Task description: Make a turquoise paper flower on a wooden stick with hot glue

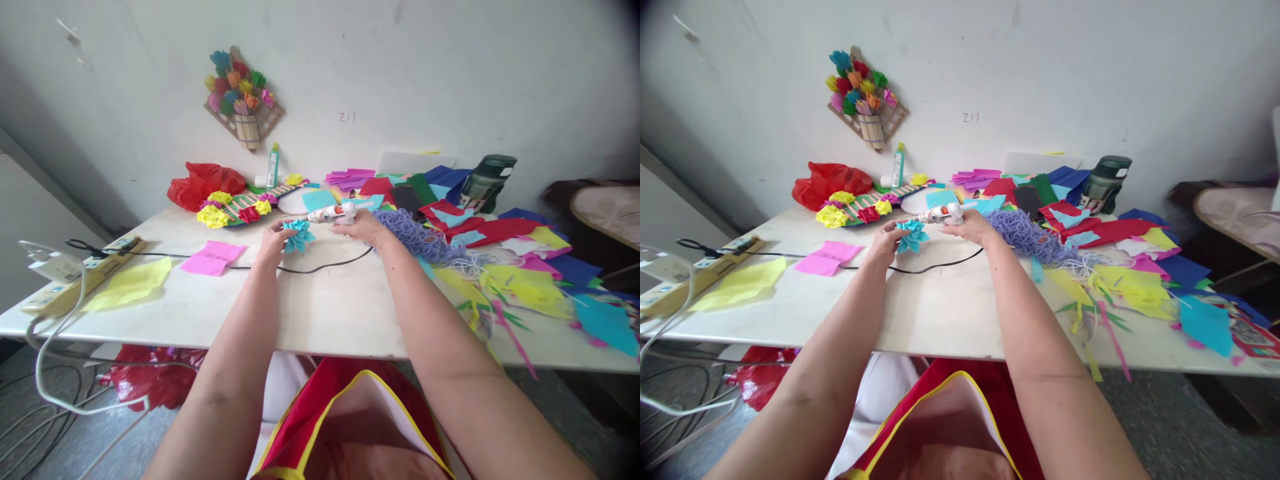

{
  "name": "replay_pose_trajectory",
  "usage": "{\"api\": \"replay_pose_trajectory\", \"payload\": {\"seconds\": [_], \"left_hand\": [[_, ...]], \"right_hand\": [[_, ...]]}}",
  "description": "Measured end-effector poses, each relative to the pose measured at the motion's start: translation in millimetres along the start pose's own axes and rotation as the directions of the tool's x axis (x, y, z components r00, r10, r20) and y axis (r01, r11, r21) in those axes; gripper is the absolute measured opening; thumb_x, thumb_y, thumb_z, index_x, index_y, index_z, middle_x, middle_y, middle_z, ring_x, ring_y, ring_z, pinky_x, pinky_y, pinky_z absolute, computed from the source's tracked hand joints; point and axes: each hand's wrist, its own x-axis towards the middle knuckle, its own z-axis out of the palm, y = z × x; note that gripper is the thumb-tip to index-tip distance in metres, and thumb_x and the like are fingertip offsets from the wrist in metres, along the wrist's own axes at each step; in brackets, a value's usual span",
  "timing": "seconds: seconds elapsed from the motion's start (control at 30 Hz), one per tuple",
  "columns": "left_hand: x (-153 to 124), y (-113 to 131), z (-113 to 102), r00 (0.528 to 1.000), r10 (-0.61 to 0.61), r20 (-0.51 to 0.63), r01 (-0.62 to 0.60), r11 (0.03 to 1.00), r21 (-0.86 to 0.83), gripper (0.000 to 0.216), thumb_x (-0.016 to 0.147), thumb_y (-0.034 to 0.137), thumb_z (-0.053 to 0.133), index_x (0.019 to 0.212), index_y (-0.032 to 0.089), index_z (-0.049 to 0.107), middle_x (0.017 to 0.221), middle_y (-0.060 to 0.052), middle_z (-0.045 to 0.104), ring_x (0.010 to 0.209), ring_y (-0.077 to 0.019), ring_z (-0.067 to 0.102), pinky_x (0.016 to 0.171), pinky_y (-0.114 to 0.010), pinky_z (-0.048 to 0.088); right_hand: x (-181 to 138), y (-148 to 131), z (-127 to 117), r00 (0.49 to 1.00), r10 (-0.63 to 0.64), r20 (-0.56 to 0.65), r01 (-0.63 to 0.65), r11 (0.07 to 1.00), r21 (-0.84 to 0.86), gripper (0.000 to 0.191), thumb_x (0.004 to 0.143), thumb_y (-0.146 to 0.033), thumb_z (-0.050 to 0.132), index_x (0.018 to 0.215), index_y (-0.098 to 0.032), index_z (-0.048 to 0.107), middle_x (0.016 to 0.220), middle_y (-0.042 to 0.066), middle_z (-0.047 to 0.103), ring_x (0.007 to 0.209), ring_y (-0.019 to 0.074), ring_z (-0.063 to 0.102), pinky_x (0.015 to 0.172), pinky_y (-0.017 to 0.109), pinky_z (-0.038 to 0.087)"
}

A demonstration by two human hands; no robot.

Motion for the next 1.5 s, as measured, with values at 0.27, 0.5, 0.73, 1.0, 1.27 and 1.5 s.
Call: {"api": "replay_pose_trajectory", "payload": {"seconds": [0.27, 0.5, 0.73, 1.0, 1.27, 1.5], "left_hand": [[-0.7, -1.8, 1.2, 0.999, -0.001, 0.042, 0.001, 1.0, 0.002, 0.042, 0.045, 0.025, 0.079, 0.086, 0.018, 0.072, 0.069, -0.002, 0.069, 0.055, -0.0146, 0.06, 0.046, -0.022, 0.04], [1.3, -3.3, 1.6, 0.998, -0.004, 0.058, 0.004, 1.0, -0.003, 0.043, 0.045, 0.025, 0.079, 0.087, 0.017, 0.073, 0.07, -0.002, 0.069, 0.056, -0.0151, 0.06, 0.046, -0.023, 0.039], [-1.1, -1.2, 3.8, 0.998, -0.013, 0.059, 0.013, 1.0, 0.008, 0.043, 0.045, 0.025, 0.079, 0.087, 0.017, 0.072, 0.069, -0.001, 0.069, 0.055, -0.0139, 0.059, 0.046, -0.022, 0.04], [-2.4, -0.6, 5.2, 0.997, -0.016, 0.071, 0.016, 1.0, -0.002, 0.044, 0.045, 0.025, 0.079, 0.087, 0.016, 0.071, 0.069, -0.001, 0.069, 0.056, -0.0142, 0.06, 0.046, -0.023, 0.041], [0.5, -2.5, 5.3, 0.998, -0.02, 0.055, 0.021, 1.0, -0.009, 0.044, 0.043, 0.025, 0.079, 0.085, 0.016, 0.071, 0.069, -0.001, 0.068, 0.057, -0.0145, 0.061, 0.048, -0.023, 0.041], [0.8, -2.7, 4.4, 0.998, -0.014, 0.064, 0.015, 1.0, -0.017, 0.043, 0.044, 0.025, 0.08, 0.085, 0.016, 0.071, 0.07, -0.001, 0.068, 0.059, -0.0149, 0.061, 0.048, -0.024, 0.042]], "right_hand": [[4.7, 2.3, 5.9, 0.999, -0.032, -0.004, 0.032, 0.997, -0.069, 0.029, 0.062, -0.032, 0.079, 0.084, -0.014, 0.075, 0.086, 0.004, 0.074, 0.087, 0.0206, 0.067, 0.082, 0.033, 0.051], [2.8, -2.7, 7.6, 1.0, -0.007, -0.006, 0.006, 0.985, -0.172, 0.026, 0.066, -0.027, 0.079, 0.088, -0.013, 0.076, 0.088, 0.005, 0.076, 0.089, 0.0224, 0.07, 0.085, 0.033, 0.053], [4.6, 2.0, 9.6, 0.997, -0.066, -0.031, 0.054, 0.95, -0.309, 0.027, 0.068, -0.031, 0.081, 0.092, -0.019, 0.077, 0.089, 0.002, 0.077, 0.092, 0.0231, 0.071, 0.084, 0.032, 0.054], [6.9, 4.1, 11.3, 0.991, -0.127, -0.033, 0.1, 0.891, -0.443, 0.03, 0.07, -0.036, 0.08, 0.097, -0.025, 0.078, 0.091, 0.0, 0.078, 0.091, 0.0213, 0.072, 0.081, 0.029, 0.054], [9.4, 4.4, 10.9, 0.996, -0.092, -0.019, 0.067, 0.838, -0.542, 0.03, 0.075, -0.042, 0.076, 0.097, -0.023, 0.078, 0.097, 0.003, 0.079, 0.094, 0.0223, 0.072, 0.08, 0.029, 0.052], [6.8, -0.4, 10.5, 0.996, -0.089, -0.015, 0.064, 0.821, -0.567, 0.031, 0.075, -0.043, 0.075, 0.099, -0.023, 0.078, 0.098, 0.003, 0.079, 0.096, 0.0222, 0.072, 0.08, 0.029, 0.052]]}}
